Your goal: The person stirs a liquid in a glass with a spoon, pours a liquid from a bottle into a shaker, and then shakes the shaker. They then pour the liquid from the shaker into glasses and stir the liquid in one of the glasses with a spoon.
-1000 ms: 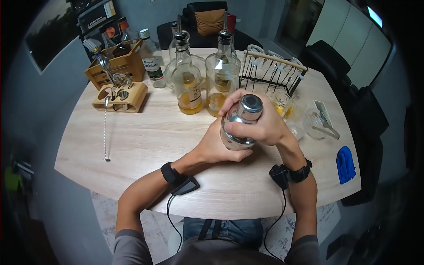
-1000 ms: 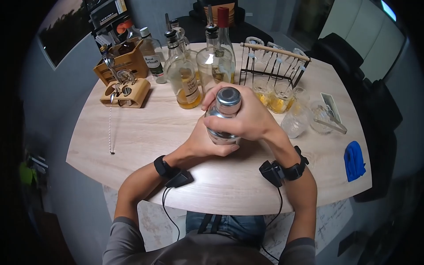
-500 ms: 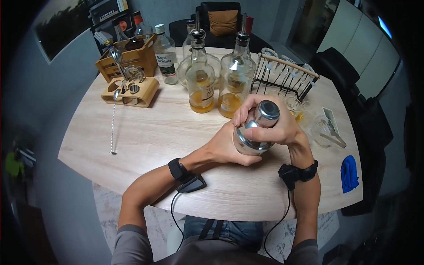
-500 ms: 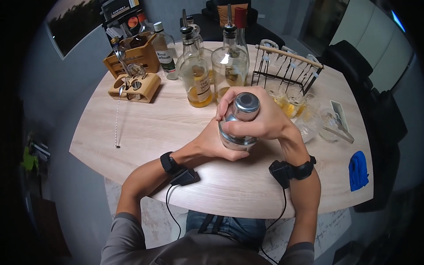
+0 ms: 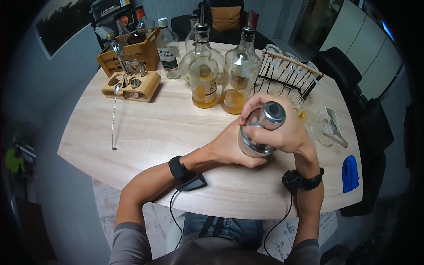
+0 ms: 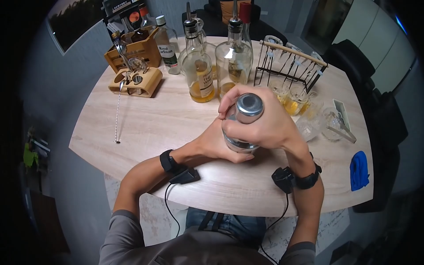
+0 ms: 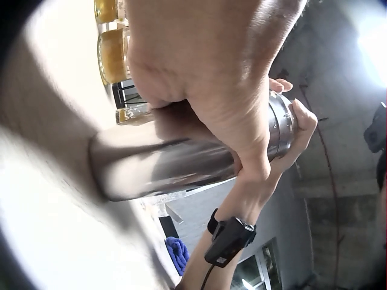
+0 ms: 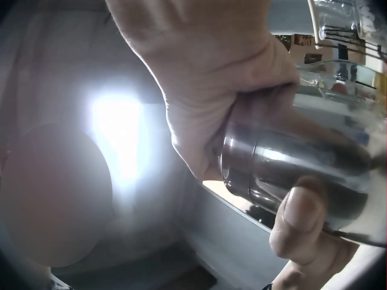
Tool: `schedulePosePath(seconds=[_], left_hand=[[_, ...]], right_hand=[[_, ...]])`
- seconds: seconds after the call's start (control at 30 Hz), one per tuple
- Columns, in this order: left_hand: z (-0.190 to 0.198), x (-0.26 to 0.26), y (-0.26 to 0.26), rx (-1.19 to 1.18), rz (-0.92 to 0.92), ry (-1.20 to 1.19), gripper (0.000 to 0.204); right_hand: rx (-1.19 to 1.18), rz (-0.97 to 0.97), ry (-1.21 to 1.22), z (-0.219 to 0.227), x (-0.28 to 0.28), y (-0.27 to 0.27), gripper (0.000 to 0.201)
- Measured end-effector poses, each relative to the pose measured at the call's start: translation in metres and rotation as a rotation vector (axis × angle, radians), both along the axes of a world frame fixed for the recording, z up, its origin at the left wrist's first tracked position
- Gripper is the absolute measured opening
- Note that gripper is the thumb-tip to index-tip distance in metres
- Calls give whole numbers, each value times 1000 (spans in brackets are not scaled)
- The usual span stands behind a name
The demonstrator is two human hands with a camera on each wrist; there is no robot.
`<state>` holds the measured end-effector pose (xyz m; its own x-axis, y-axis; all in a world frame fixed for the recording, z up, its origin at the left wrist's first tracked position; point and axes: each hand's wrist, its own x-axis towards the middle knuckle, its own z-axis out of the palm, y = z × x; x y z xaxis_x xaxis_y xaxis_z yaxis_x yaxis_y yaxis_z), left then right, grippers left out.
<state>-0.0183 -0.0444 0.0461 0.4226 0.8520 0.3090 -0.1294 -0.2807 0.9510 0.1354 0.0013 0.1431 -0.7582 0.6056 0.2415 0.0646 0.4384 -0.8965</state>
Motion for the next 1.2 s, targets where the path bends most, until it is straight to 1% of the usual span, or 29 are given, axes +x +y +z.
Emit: schedulePosePath(seconds=[0.07,0.13,0.23,0.33,0.5,0.53,0.57,0.6,0.67,0.83,0.9,0.93,0.97,1.0,1.03,1.07,1.1,1.13,1.17,1.2], left_hand=[[-4,0,4,81,38,44,85],[-6,1,5,72,39,41,85],[-4,1,6,52,21,34,83],[0,-1,1,24,3,43,80],[4,-1,-3,-20,-17,102,76],[4,0,-3,19,18,87,75],[3,1,-3,58,56,73,74],[2,3,-1,55,40,70,74],[2,3,2,20,25,7,74],[-3,1,1,16,25,52,75],[-2,0,2,20,22,63,75],[-2,-2,1,23,19,116,80],[-1,-1,1,27,17,167,84],[-1,1,1,33,15,165,84],[-1,4,-1,63,84,112,88],[-1,6,-2,89,152,59,93],[1,7,-2,90,149,60,93],[4,8,-3,21,200,0,96],[5,8,-4,-49,251,-61,99],[4,8,-5,-49,252,-63,99]], right_hand=[[-19,31,-27,1,2,5,24],[-50,80,-4,-3,4,13,23],[-35,104,22,-9,5,19,23],[6,71,-22,-1,4,9,24],[9,-23,-22,2,3,-3,22],[25,-32,-36,2,3,-3,22],[28,-18,5,-1,3,-2,22],[24,-33,2,-3,5,1,22],[-10,3,38,-5,5,7,23],[2,74,10,-4,9,10,24],[21,88,43,-8,9,12,36],[23,84,43,-7,9,10,36],[-4,58,44,-6,10,7,46],[-29,35,44,-4,10,4,55],[-23,32,44,-5,10,4,55],[32,-56,62,-9,9,4,68],[84,-144,79,-11,8,3,82],[84,-145,79,-11,6,-1,82],[128,-194,24,-11,4,-6,93],[172,-241,-32,-11,1,-10,104]])
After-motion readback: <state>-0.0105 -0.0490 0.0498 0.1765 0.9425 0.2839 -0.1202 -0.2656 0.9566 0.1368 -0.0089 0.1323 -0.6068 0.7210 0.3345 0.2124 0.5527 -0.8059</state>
